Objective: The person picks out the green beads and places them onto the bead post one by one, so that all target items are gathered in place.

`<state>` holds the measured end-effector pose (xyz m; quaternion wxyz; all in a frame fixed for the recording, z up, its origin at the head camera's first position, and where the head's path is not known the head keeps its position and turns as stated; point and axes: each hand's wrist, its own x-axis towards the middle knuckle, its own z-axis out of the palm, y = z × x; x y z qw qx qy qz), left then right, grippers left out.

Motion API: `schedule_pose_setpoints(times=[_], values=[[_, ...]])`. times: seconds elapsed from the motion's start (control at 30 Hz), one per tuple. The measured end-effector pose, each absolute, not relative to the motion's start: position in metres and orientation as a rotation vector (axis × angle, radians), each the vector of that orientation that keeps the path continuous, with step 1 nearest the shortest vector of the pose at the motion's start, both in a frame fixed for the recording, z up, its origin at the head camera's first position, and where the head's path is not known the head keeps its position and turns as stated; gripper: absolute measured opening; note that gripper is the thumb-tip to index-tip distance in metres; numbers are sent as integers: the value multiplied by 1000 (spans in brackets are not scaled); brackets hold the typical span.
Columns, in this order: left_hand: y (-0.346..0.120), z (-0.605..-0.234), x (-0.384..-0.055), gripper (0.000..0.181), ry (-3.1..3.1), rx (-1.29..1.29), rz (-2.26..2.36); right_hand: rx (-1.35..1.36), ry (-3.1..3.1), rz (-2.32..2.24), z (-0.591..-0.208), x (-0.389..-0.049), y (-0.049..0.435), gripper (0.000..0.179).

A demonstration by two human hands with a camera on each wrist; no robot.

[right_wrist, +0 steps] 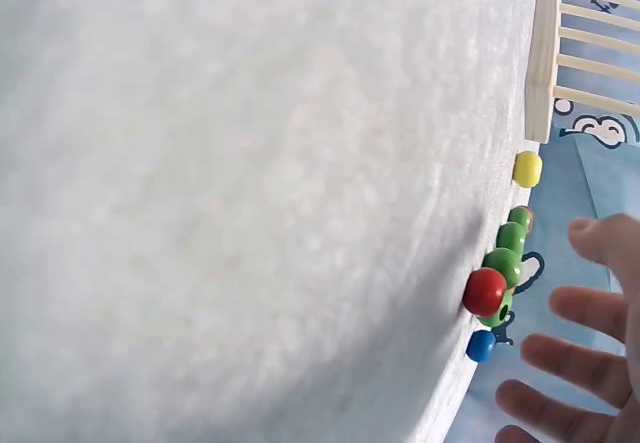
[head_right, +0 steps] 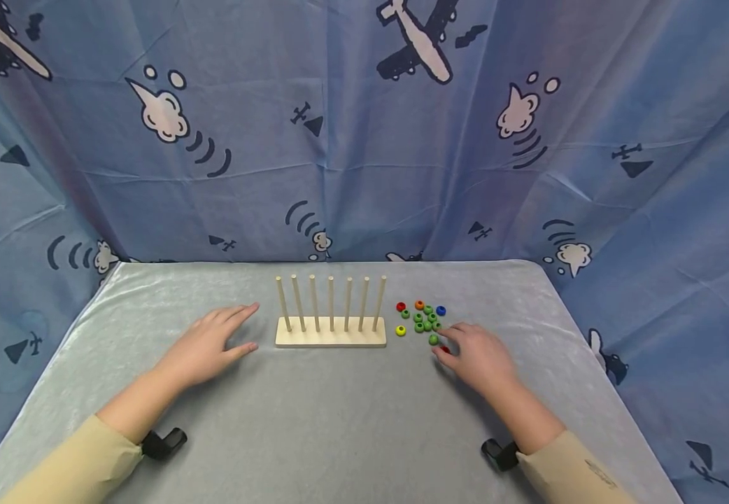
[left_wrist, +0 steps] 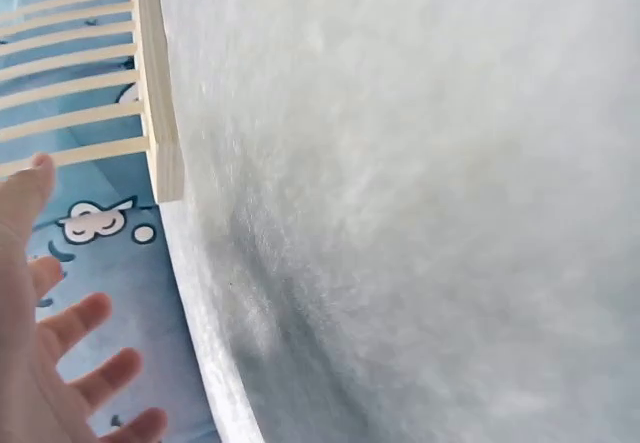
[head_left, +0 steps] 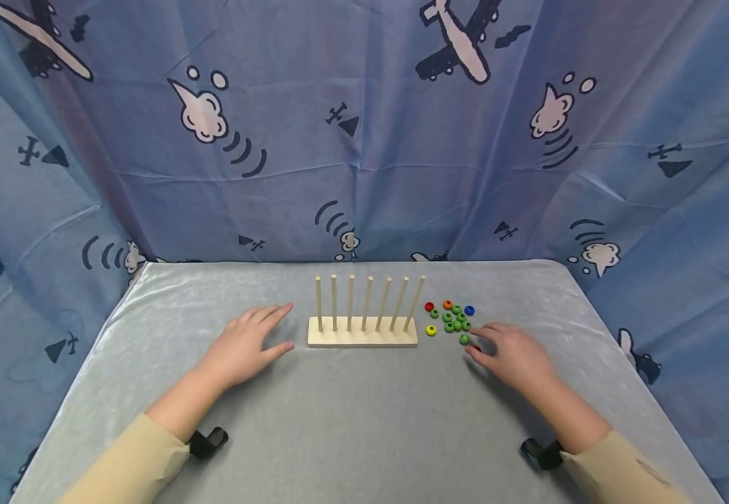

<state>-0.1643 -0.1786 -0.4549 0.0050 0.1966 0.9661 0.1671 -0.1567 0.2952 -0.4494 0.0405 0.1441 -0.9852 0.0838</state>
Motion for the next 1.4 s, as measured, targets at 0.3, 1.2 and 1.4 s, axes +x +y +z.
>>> schedule_pose_setpoints(times=[0.3, 1.2, 1.4], values=[[-168, -463, -188, 74, 2927, 529, 560, 322, -3106, 299, -459, -170, 293, 38], [-145, -475, -208, 69, 2847, 569, 478, 309, -3192, 220, -465, -185, 286, 30], [-146, -475, -208, 69, 2844, 573, 486, 298, -3192, 224, -464, -184, 285, 31]])
